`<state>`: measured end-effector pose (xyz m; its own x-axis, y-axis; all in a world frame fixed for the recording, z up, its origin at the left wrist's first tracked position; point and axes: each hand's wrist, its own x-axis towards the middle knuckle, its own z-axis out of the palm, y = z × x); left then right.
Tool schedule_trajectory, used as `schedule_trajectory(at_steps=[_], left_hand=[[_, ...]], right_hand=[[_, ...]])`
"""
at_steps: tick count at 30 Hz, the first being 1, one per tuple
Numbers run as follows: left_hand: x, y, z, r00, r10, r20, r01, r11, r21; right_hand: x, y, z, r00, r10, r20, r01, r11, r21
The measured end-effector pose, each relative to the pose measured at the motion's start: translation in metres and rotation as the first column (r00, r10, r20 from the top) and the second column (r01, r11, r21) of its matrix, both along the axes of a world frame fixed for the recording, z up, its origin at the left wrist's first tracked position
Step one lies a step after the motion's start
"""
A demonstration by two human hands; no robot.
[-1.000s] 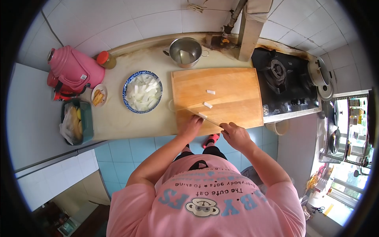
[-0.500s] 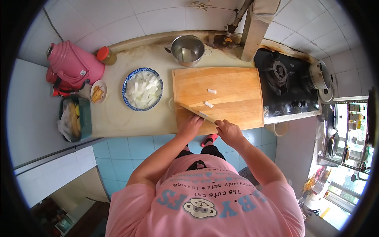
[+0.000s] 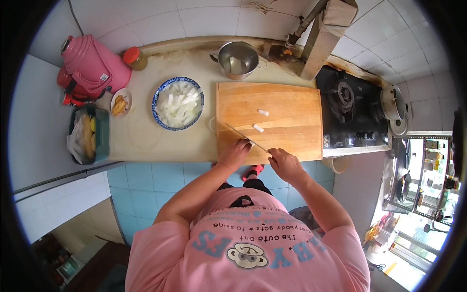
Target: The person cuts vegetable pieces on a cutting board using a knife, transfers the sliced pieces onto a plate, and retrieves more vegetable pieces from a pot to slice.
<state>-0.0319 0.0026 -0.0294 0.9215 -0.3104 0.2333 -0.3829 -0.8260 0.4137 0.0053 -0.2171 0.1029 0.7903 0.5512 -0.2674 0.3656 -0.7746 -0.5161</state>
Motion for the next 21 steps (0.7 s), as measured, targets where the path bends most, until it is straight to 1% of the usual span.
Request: schedule_trajectory(at_steps=[1,2,4,5,6,7,8,10,11,12,17,19,21], left_hand=[[-0.001,0.001,-0.001,0.999,-0.001,0.04,0.001,1.0,0.0],[-0.001,0.001,-0.003,0.999,0.005,0.037,-0.005,1.0,-0.003],[-0.002,0.0,-0.003,1.0,0.014,0.011,-0.014,1.0,0.01],[-0.004,0.0,-0.002,1.0,0.02,0.006,-0.02,1.0,0.007],[-0.004,0.0,-0.002,0.999,0.023,-0.036,-0.022,1.0,0.008],[-0.003,0.0,-0.002,0.997,0.024,-0.077,-0.024,1.0,0.008],[-0.003,0.0,-0.001,0.997,0.028,-0.078,-0.028,1.0,0.007],[-0.003,-0.001,0.0,0.999,0.036,-0.014,-0.036,0.999,-0.014],[-0.004,0.0,0.001,0.999,0.036,-0.013,-0.037,0.999,-0.016],[-0.003,0.002,0.004,1.0,0.022,-0.022,-0.022,1.0,-0.017],[-0.004,0.004,0.006,0.997,0.026,-0.069,-0.026,1.0,0.004],[-0.003,0.002,0.003,0.999,0.047,-0.002,-0.047,0.999,-0.009],[-0.004,0.002,0.002,0.999,0.047,-0.013,-0.047,0.999,-0.013]], right_hand=[[0.001,0.003,-0.002,1.0,0.006,-0.002,-0.006,1.0,-0.003],[0.002,0.005,-0.005,1.0,0.007,-0.007,-0.007,1.0,-0.029],[0.002,0.011,-0.014,1.0,0.014,-0.016,-0.015,0.998,-0.057],[0.001,0.015,-0.021,1.0,0.014,0.014,-0.014,0.999,-0.042],[0.001,0.017,-0.026,0.999,0.013,0.048,-0.011,1.0,-0.026],[0.002,0.018,-0.031,0.999,0.017,0.047,-0.016,1.0,-0.027],[0.001,0.019,-0.036,0.998,0.007,0.057,-0.005,1.0,-0.031],[0.0,0.017,-0.041,0.998,0.001,0.065,0.002,0.999,-0.036],[-0.001,0.016,-0.043,0.998,-0.023,0.067,0.023,1.0,0.0],[0.001,0.015,-0.041,0.996,-0.047,0.071,0.044,0.998,0.036],[0.003,0.014,-0.022,1.0,-0.022,0.022,0.021,0.999,0.042],[0.004,0.016,-0.013,1.0,-0.006,-0.002,0.006,0.999,0.034],[0.005,0.019,-0.008,1.0,-0.002,-0.017,0.002,1.0,-0.004]])
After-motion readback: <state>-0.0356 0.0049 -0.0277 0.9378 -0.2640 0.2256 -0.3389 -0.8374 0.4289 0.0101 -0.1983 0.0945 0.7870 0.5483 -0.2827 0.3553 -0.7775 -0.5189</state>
